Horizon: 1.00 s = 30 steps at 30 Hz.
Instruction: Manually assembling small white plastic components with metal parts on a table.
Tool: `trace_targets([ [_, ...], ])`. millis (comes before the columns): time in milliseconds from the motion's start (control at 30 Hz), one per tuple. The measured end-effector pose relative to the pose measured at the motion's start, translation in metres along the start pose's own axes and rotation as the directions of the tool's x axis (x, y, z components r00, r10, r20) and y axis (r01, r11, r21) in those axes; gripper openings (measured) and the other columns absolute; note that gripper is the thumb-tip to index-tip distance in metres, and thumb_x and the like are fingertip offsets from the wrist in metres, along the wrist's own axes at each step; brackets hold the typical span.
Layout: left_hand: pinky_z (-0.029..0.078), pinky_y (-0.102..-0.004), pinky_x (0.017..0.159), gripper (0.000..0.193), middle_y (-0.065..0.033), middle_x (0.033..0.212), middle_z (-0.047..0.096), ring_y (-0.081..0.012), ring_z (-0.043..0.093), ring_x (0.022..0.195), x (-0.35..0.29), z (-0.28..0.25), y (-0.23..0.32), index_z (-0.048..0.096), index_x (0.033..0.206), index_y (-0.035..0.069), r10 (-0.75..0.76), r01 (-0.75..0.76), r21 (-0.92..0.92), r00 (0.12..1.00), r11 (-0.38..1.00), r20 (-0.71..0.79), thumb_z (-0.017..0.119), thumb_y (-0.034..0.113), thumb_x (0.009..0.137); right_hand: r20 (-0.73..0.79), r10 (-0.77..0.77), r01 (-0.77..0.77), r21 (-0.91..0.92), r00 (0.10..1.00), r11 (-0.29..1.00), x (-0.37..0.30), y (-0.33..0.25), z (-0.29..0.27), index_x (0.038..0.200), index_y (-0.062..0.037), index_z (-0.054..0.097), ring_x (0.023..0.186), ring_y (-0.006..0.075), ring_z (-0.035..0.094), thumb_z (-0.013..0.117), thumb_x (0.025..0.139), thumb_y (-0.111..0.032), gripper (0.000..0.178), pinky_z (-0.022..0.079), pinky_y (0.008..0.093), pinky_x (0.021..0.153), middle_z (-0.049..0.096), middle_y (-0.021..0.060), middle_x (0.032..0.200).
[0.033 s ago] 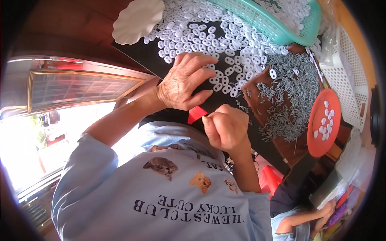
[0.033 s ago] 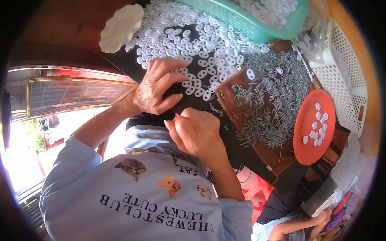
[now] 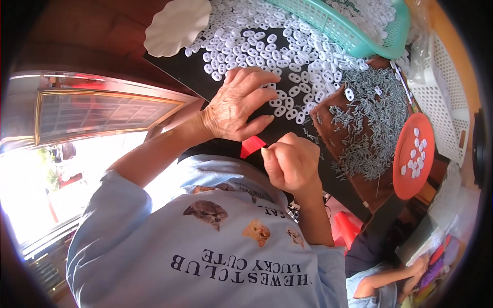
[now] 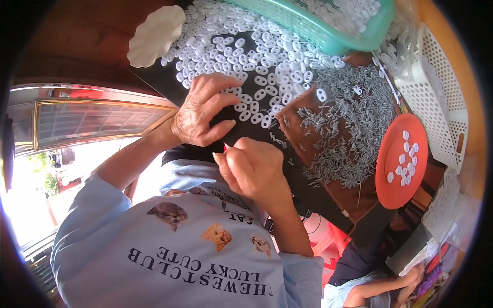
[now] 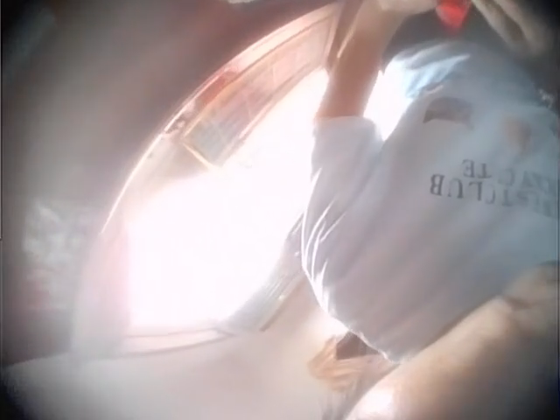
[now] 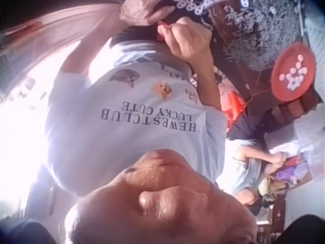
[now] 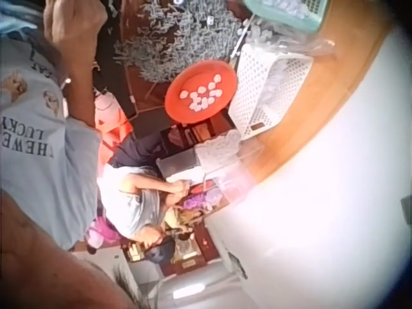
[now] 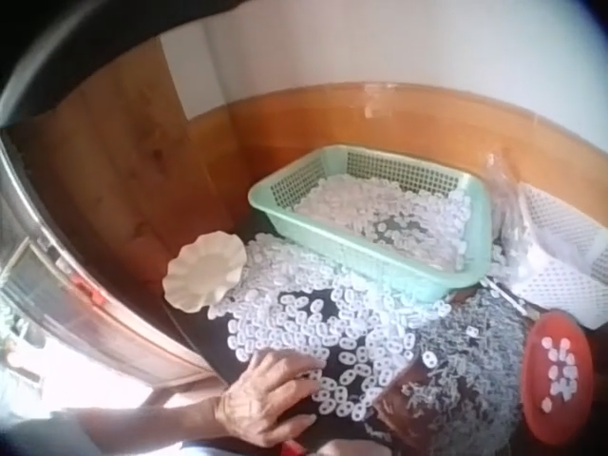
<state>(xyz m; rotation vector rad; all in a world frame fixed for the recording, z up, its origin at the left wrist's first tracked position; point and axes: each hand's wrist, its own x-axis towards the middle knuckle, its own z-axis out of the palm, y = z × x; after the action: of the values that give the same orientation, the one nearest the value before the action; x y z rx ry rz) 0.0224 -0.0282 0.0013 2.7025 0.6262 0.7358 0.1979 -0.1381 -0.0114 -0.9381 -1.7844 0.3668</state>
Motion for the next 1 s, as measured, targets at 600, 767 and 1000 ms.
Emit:
trace_targets([
  [600,0.046,-0.0407,0.077,0.015,-0.0113,0.089,0.063,-0.0274,0.06,0.087,-0.057,-0.024,-0.009,0.065,0.079,0.0,0.24,-0.296,-0.39,0.953,0.872,-0.187,0.067,0.015,0.077,0.163,0.149,-0.081,-0.361,0.975,0.929,0.122,0.022,0.047,0.106,-0.0021,0.057,0.082,0.0343,0.061,0.067,0.088,-0.014,0.024,0.05,0.0424,0.069,0.057,0.0158,0.101],
  [767,0.047,-0.0388,0.073,0.019,-0.0087,0.077,0.058,-0.0266,0.058,0.075,-0.057,-0.031,-0.026,0.056,0.064,0.005,0.186,-0.282,-0.399,0.947,0.872,-0.263,0.068,0.015,0.075,0.471,0.15,0.151,-0.542,0.869,0.827,0.165,0.044,0.1,0.126,-0.0052,0.054,0.113,0.0317,0.05,0.066,0.088,-0.033,0.049,0.04,0.0452,0.096,0.049,0.0137,0.13],
  [1000,0.046,-0.0385,0.063,0.026,-0.0086,0.069,0.051,-0.0267,0.052,0.065,-0.052,-0.033,-0.05,0.052,0.062,0.005,0.13,-0.227,-0.45,0.963,0.864,-0.237,0.067,0.018,0.078,0.489,0.187,0.165,-0.59,0.852,0.79,0.154,0.054,0.091,0.125,-0.0072,0.055,0.121,0.0307,0.047,0.069,0.084,-0.03,0.049,0.038,0.0434,0.098,0.047,0.0121,0.134],
])
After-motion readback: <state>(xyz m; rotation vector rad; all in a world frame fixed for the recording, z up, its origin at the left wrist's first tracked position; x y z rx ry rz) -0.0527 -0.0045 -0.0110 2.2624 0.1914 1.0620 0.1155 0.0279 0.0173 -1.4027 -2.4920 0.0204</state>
